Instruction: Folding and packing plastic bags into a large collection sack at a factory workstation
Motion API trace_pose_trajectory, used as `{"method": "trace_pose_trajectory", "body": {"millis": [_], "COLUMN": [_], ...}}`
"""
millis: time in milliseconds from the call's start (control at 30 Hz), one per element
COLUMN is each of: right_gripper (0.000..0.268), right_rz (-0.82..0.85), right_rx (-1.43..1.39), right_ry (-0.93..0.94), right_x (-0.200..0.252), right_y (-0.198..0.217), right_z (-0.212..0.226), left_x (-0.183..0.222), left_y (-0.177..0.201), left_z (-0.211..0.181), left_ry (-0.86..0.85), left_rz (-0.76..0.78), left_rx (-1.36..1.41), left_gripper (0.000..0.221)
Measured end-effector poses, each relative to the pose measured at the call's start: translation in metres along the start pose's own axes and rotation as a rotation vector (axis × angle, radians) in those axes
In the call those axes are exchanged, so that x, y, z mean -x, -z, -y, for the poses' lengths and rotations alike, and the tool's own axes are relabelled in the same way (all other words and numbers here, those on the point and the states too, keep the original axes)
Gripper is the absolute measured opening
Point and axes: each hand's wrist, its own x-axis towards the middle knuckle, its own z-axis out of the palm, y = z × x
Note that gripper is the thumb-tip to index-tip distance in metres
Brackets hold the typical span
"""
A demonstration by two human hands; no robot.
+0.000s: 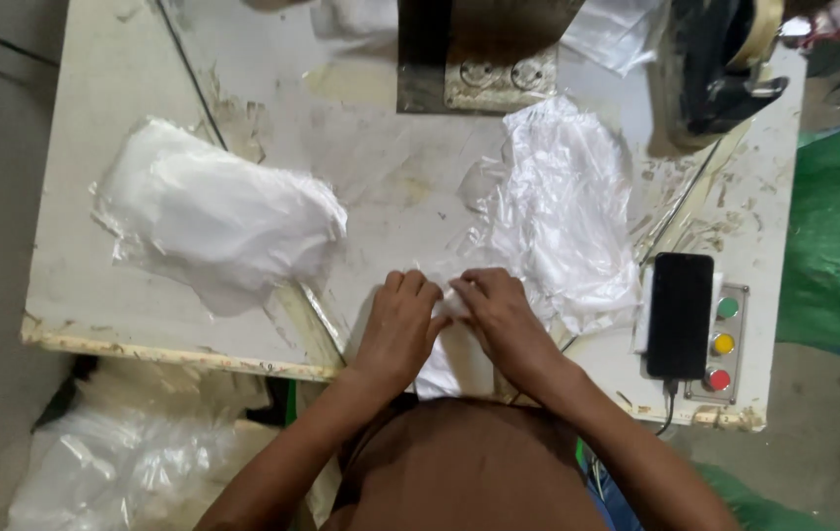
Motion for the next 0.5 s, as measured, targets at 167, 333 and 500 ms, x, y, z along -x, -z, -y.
{"method": "trace_pose_trajectory", "body": {"millis": [167, 333, 500], "right_gripper": [0.007, 0.029, 0.016], "right_rz": [0.103, 0.305, 0.362], "right_rx": [-0.31, -0.504, -0.33], "right_ry": [0.233, 0.12, 0.221], "right_x": [-0.011, -0.006, -0.013], "right_y": [0.029, 0.057, 0.054], "right_z": [0.018, 0.016, 0.022], "left_x": [0.006, 0.016, 0.019], "left_y": [0.015, 0.031, 0.016], "left_z": [-0.012, -0.009, -0.003], "left_ry": [-0.162, -0.092, -0.173], "left_rz": [0.036, 0.139, 0.058], "left_rx": [0.243, 0.305, 0.148], "left_gripper": [0.011, 0.023, 0.01]}}
